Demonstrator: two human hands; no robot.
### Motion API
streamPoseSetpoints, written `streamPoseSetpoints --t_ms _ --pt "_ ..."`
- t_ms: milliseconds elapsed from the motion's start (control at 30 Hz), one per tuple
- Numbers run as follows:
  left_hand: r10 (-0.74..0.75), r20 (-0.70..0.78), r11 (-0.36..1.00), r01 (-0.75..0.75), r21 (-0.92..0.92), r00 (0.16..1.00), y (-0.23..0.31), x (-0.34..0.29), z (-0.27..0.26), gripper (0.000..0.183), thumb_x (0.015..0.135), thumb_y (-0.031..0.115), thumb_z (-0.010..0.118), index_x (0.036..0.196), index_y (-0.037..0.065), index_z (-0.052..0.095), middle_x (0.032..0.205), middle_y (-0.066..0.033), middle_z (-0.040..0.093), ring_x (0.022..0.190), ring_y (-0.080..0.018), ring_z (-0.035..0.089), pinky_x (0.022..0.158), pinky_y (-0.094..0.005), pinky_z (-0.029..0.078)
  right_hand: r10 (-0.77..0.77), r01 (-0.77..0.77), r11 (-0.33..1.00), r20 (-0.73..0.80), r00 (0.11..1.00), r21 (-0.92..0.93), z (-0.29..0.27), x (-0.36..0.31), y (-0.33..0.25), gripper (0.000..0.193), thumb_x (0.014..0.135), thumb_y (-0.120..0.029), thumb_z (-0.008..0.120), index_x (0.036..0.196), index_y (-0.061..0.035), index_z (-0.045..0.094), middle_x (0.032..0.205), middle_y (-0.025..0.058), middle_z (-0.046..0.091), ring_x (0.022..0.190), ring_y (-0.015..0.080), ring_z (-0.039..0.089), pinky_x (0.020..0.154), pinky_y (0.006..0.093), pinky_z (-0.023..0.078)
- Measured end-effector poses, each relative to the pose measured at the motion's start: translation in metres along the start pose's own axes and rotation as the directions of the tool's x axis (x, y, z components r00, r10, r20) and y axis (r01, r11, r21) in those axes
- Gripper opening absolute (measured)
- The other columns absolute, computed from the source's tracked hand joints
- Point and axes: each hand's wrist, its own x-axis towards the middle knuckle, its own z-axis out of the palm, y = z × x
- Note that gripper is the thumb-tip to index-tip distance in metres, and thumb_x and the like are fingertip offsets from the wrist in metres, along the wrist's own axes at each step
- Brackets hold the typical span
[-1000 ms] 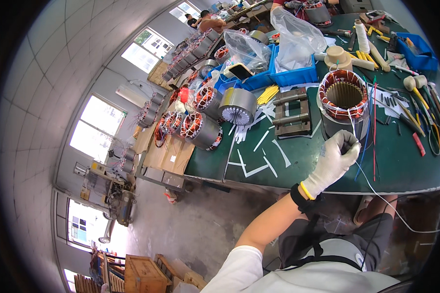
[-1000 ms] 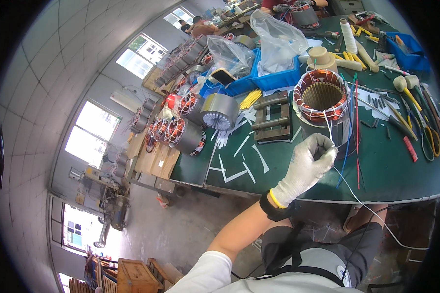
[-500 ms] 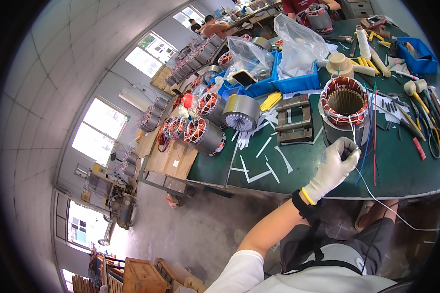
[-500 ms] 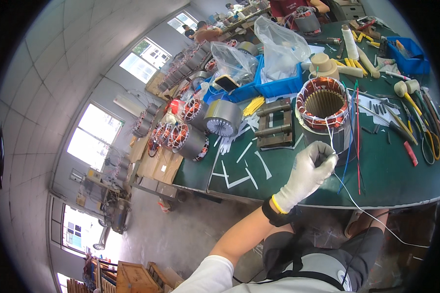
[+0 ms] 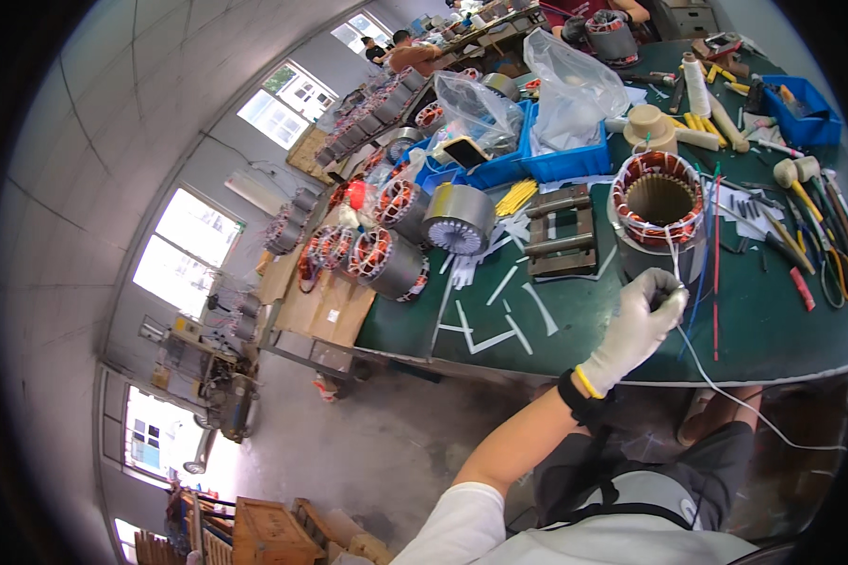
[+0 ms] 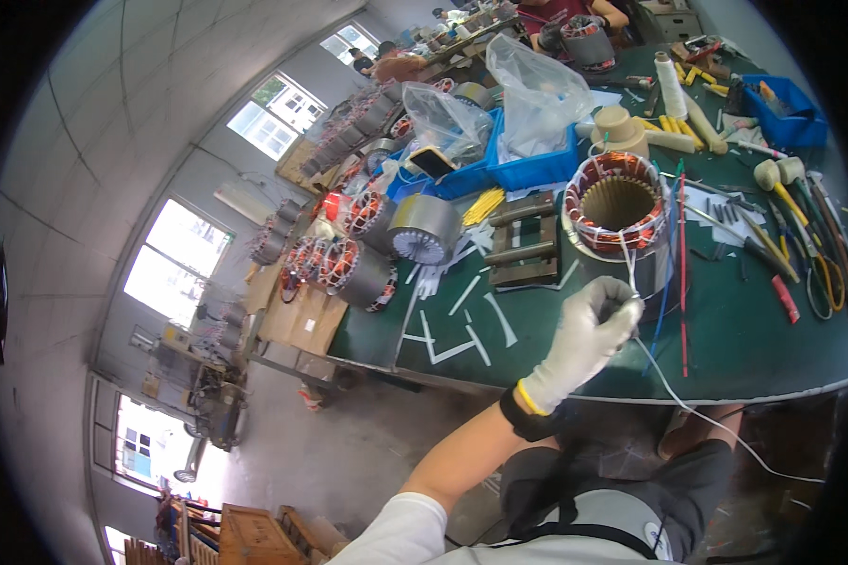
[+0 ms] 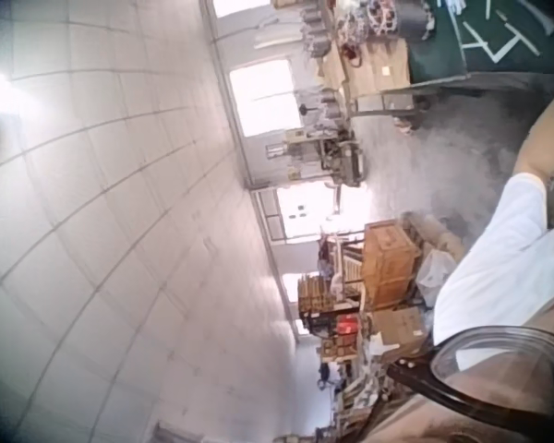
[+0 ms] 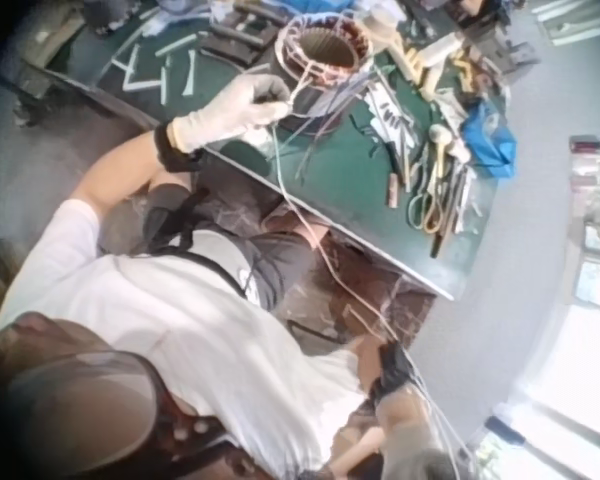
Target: Assembling motor stator components and preparing wiring at a workshop table.
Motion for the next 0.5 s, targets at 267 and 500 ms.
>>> streamPoseSetpoints --t_ms 267,500 --pt "-0.079 -0.009 0.983 0.076 -0.17 0.997 0.011 -0.019 -0.023 0.037 0.096 0.04 0.063 0.106 0.005 0.059 0.08 0.0008 0.057 0.067 -0.0068 0.051 0.061 -0.0219 0.041 -0.076 0.143 0.846 0.148 0.986 -0.514 -0.221 -0.058 0.059 0.018 0.09 -0.008 0.054 0.106 -0.0032 0.062 0.096 0.0041 0.06 0.088 0.0161 0.058 0.077 0.0313 0.048" --pt "-0.109 -0.004 0.899 0.097 -0.426 0.994 0.0 -0.007 -0.009 0.022 0.096 0.026 0.068 0.107 0.008 0.063 0.081 0.0019 0.062 0.066 -0.006 0.053 0.06 -0.021 0.042 -0.149 0.2 0.849 0.14 0.979 -0.49 -0.168 -0.023 0.162 0.018 0.087 -0.01 0.063 0.103 -0.0038 0.069 0.089 0.0133 0.07 0.082 0.0281 0.068 0.077 0.0352 0.052"
